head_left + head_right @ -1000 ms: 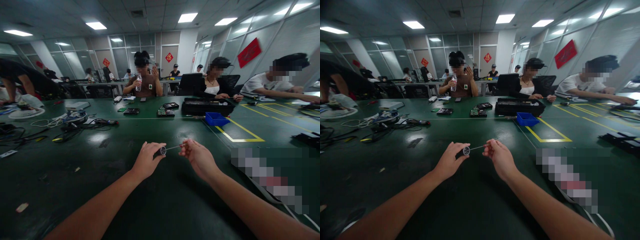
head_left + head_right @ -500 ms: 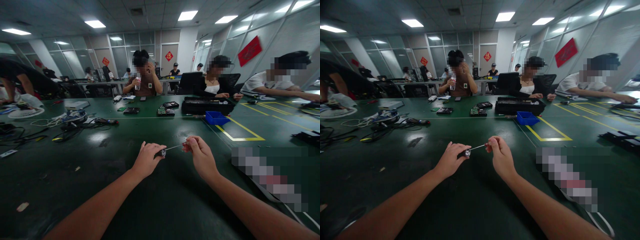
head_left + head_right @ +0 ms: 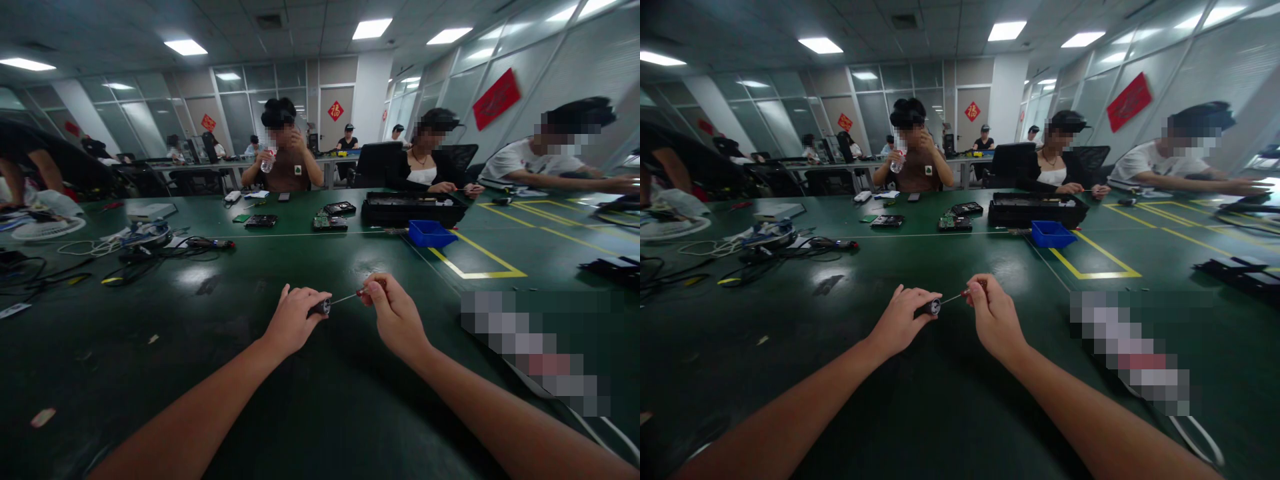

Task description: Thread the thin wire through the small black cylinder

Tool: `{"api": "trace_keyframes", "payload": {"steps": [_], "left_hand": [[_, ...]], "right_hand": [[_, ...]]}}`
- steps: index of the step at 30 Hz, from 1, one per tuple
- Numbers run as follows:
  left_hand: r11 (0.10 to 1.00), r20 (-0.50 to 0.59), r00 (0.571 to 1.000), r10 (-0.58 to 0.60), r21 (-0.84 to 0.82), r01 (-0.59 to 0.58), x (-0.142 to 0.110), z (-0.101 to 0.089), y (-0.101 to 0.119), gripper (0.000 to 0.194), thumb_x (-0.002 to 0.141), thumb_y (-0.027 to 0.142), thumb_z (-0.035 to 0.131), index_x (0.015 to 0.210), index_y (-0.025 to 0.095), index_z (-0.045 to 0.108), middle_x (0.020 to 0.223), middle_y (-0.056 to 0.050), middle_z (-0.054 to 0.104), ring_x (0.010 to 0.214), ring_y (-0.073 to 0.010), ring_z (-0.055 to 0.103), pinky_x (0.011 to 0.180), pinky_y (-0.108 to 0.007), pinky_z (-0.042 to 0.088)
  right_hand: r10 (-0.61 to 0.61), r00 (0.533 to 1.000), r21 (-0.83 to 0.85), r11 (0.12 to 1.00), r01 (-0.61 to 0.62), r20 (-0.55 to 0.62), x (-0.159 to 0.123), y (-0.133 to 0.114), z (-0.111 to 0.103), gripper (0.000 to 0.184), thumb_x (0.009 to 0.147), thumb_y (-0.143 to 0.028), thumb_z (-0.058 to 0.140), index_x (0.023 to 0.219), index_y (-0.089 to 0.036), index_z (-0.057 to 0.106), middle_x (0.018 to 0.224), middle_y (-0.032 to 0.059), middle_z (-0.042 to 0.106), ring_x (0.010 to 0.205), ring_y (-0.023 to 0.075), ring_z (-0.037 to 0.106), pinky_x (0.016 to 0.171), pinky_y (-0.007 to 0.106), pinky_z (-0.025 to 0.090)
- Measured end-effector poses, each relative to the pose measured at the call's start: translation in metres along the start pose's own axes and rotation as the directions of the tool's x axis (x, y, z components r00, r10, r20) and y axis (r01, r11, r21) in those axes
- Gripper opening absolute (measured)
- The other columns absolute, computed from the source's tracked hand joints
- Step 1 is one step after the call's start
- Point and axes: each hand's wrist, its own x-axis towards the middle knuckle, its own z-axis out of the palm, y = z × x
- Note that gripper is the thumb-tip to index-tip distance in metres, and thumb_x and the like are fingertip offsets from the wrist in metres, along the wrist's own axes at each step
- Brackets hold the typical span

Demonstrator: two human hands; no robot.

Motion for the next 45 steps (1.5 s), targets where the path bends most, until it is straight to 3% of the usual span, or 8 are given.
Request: {"api": "trace_keyframes", "payload": {"steps": [7, 12, 20, 26, 32, 35, 39, 45], "left_hand": [[1.000, 0.012, 1.000, 0.023, 0.008, -0.023, -0.001, 0.002, -0.002, 0.041, 0.091, 0.021, 0.064, 0.129, 0.035, 0.060, 0.120, -0.001, 0.065, 0.118, -0.0238, 0.056, 0.118, -0.064, 0.016], [1.000, 0.033, 0.999, 0.012, -0.027, -0.011, 0.002, 0.000, -0.004, 0.037, 0.090, 0.021, 0.065, 0.127, 0.029, 0.063, 0.118, -0.003, 0.066, 0.112, -0.0245, 0.057, 0.105, -0.048, 0.042], [0.925, -0.107, 0.977, -0.183, -0.356, 0.134, 0.006, -0.003, -0.007, 0.034, 0.090, 0.024, 0.063, 0.124, 0.024, 0.060, 0.121, -0.005, 0.064, 0.112, -0.0229, 0.059, 0.100, -0.038, 0.045], [0.801, -0.028, 0.960, -0.277, -0.559, 0.214, 0.008, -0.016, -0.005, 0.040, 0.094, 0.042, 0.055, 0.128, 0.021, 0.049, 0.107, -0.006, 0.063, 0.089, -0.0185, 0.060, 0.079, -0.032, 0.047], [0.945, 0.126, 0.978, -0.164, -0.266, 0.192, 0.006, -0.026, 0.024, 0.023, 0.087, 0.045, 0.065, 0.094, 0.022, 0.065, 0.089, 0.000, 0.066, 0.080, -0.0181, 0.060, 0.070, -0.030, 0.043], [0.989, 0.214, 0.971, -0.108, -0.078, 0.127, 0.006, -0.015, 0.034, 0.015, 0.088, 0.037, 0.063, 0.098, 0.027, 0.070, 0.098, 0.000, 0.069, 0.090, -0.0207, 0.063, 0.074, -0.032, 0.044], [0.987, 0.313, 0.945, -0.097, 0.152, 0.051, 0.010, 0.004, 0.039, 0.031, 0.089, 0.045, 0.060, 0.115, 0.030, 0.068, 0.107, -0.005, 0.070, 0.097, -0.0269, 0.064, 0.076, -0.037, 0.048], [0.959, 0.307, 0.948, -0.079, 0.282, -0.012, 0.019, 0.017, 0.044, 0.031, 0.092, 0.042, 0.055, 0.113, 0.026, 0.069, 0.106, -0.008, 0.070, 0.093, -0.0285, 0.067, 0.075, -0.039, 0.052]], "right_hand": [[-0.006, 0.999, -0.105, 0.994, 0.010, 0.041, 0.001, -0.004, 0.000, 0.023, 0.102, -0.040, 0.041, 0.095, -0.024, 0.056, 0.080, 0.0025, 0.065, 0.074, 0.0208, 0.063, 0.069, 0.034, 0.046], [-0.012, 0.999, -0.244, 0.970, 0.023, 0.048, 0.004, -0.003, -0.002, 0.023, 0.102, -0.039, 0.040, 0.093, -0.024, 0.055, 0.078, 0.0033, 0.065, 0.068, 0.0207, 0.061, 0.063, 0.033, 0.043], [-0.006, 1.000, -0.229, 0.973, 0.012, 0.028, 0.005, 0.000, -0.003, 0.023, 0.102, -0.038, 0.040, 0.096, -0.022, 0.056, 0.081, 0.0033, 0.067, 0.073, 0.0205, 0.064, 0.065, 0.032, 0.045], [-0.004, 1.000, -0.195, 0.981, 0.006, 0.012, 0.005, -0.002, -0.007, 0.024, 0.103, -0.040, 0.040, 0.098, -0.022, 0.056, 0.084, 0.0041, 0.068, 0.076, 0.0208, 0.065, 0.066, 0.032, 0.046], [-0.017, 1.000, -0.195, 0.981, 0.016, -0.003, 0.006, -0.003, -0.009, 0.024, 0.102, -0.039, 0.041, 0.099, -0.021, 0.057, 0.083, 0.0036, 0.067, 0.075, 0.0204, 0.065, 0.068, 0.032, 0.046], [-0.013, 1.000, -0.203, 0.979, 0.013, 0.002, 0.006, -0.002, -0.009, 0.024, 0.103, -0.039, 0.040, 0.099, -0.022, 0.057, 0.083, 0.0034, 0.067, 0.075, 0.0203, 0.065, 0.067, 0.032, 0.046], [-0.007, 1.000, -0.204, 0.979, 0.008, 0.007, 0.006, 0.000, -0.010, 0.024, 0.102, -0.039, 0.040, 0.099, -0.022, 0.057, 0.084, 0.0035, 0.067, 0.076, 0.0205, 0.065, 0.067, 0.032, 0.047], [-0.005, 1.000, -0.207, 0.978, 0.008, 0.014, 0.006, 0.000, -0.009, 0.023, 0.102, -0.038, 0.039, 0.098, -0.022, 0.056, 0.084, 0.0038, 0.067, 0.076, 0.0208, 0.065, 0.068, 0.033, 0.046]]}}
